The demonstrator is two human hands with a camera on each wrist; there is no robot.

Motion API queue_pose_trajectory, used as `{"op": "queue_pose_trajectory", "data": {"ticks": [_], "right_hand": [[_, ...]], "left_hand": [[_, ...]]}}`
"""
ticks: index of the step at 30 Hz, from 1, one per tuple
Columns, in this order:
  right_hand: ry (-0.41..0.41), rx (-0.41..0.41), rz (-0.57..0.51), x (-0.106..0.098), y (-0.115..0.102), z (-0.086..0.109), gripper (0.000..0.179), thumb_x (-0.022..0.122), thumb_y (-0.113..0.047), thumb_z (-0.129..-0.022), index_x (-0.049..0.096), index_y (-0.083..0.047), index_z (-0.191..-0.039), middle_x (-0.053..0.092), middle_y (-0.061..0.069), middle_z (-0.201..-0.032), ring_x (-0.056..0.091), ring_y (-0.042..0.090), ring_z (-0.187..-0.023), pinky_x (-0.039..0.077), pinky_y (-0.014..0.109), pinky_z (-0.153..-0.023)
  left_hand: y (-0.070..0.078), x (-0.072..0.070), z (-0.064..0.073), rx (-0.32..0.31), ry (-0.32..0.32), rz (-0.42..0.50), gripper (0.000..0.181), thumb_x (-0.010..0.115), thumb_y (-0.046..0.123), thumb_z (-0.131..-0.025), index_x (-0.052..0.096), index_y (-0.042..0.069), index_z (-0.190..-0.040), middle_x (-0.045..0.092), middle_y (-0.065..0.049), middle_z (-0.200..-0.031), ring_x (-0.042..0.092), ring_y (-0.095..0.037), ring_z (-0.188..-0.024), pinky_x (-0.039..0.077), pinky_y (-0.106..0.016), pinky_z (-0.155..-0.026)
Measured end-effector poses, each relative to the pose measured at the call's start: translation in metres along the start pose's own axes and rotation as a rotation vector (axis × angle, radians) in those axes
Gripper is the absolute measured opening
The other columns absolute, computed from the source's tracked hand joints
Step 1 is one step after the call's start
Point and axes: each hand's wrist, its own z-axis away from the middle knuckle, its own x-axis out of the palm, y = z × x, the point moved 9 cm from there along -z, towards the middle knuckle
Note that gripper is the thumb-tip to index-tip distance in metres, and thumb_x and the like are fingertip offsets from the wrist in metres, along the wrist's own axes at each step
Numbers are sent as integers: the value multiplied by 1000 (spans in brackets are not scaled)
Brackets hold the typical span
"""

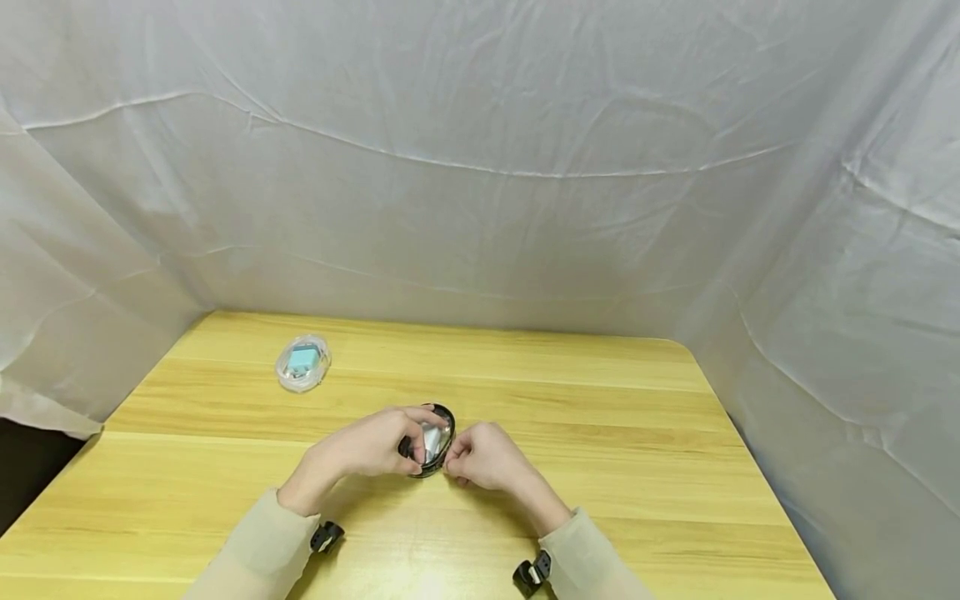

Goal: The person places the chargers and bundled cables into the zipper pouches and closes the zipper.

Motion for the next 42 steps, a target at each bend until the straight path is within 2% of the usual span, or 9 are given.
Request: {"op": "queue_pose_trajectory", "data": {"ticks": [10, 15, 18, 23, 26, 30, 35, 39, 42], "right_hand": [[14, -19, 28, -3, 0, 0, 8, 74, -2, -87, 76, -7, -81, 73, 1, -72, 68, 16, -63, 57, 25, -54], [3, -31, 29, -2, 0, -1, 7, 74, -5, -88, 76, -9, -83, 72, -1, -73, 65, 13, -64, 55, 23, -55], [5, -13, -26, -2, 1, -2, 4, 76, -9, -90, 74, -8, -87, 71, 0, -76, 65, 13, -66, 57, 25, -57], [16, 29, -129, -1, 4, -2, 11, 78, -14, -91, 71, -6, -91, 71, 3, -79, 68, 17, -67, 62, 29, -60], [39, 46, -155, -2, 6, -2, 16, 80, -15, -90, 70, -3, -94, 71, 5, -81, 69, 17, -68, 62, 31, -60], [97, 63, -159, -6, 10, -2, 30, 82, -17, -88, 67, 1, -105, 73, 9, -95, 68, 15, -71, 61, 31, -61], [131, 61, -179, -4, 14, -5, 52, 84, -17, -87, 59, 7, -125, 70, 19, -118, 71, 19, -85, 62, 32, -65], [133, 57, -166, -2, 16, -12, 65, 85, -17, -87, 53, 10, -137, 67, 24, -125, 71, 22, -90, 62, 31, -66], [128, 52, -146, -2, 16, -22, 70, 85, -17, -86, 51, 11, -141, 66, 27, -129, 70, 21, -88, 62, 30, -66]], "left_hand": [[1, -1, 1, -1, 2, 1, 28, 87, 4, -78, 66, 20, -69, 61, -7, -147, 64, -29, -124, 54, -40, -103], [0, -2, 1, -8, 5, 22, 27, 90, 9, -78, 66, 21, -71, 61, -7, -147, 62, -31, -127, 52, -44, -107], [-3, -3, 0, -23, 13, 39, 28, 90, 10, -78, 65, 22, -73, 60, -6, -148, 61, -32, -129, 51, -46, -109], [-6, -5, -1, -50, 16, 54, 29, 91, 14, -78, 64, 23, -75, 59, -5, -149, 59, -31, -132, 49, -45, -111], [-5, -5, -1, -38, 16, 65, 27, 92, 14, -77, 65, 21, -77, 59, -7, -149, 58, -33, -132, 50, -46, -109], [-5, -5, -1, -12, 31, 52, 28, 92, 10, -75, 69, 16, -89, 57, -10, -150, 58, -34, -133, 50, -46, -110], [-12, -3, 1, -15, 56, 38, 45, 92, 7, -75, 71, 9, -114, 55, -13, -152, 55, -38, -135, 46, -50, -114], [-22, -2, -2, -31, 71, 55, 56, 90, 9, -77, 68, 4, -129, 53, -15, -153, 54, -40, -136, 44, -53, -115], [-32, -6, -7, -32, 83, 64, 59, 90, 10, -79, 67, 0, -132, 53, -15, -154, 54, -41, -136, 44, -55, -115]]}}
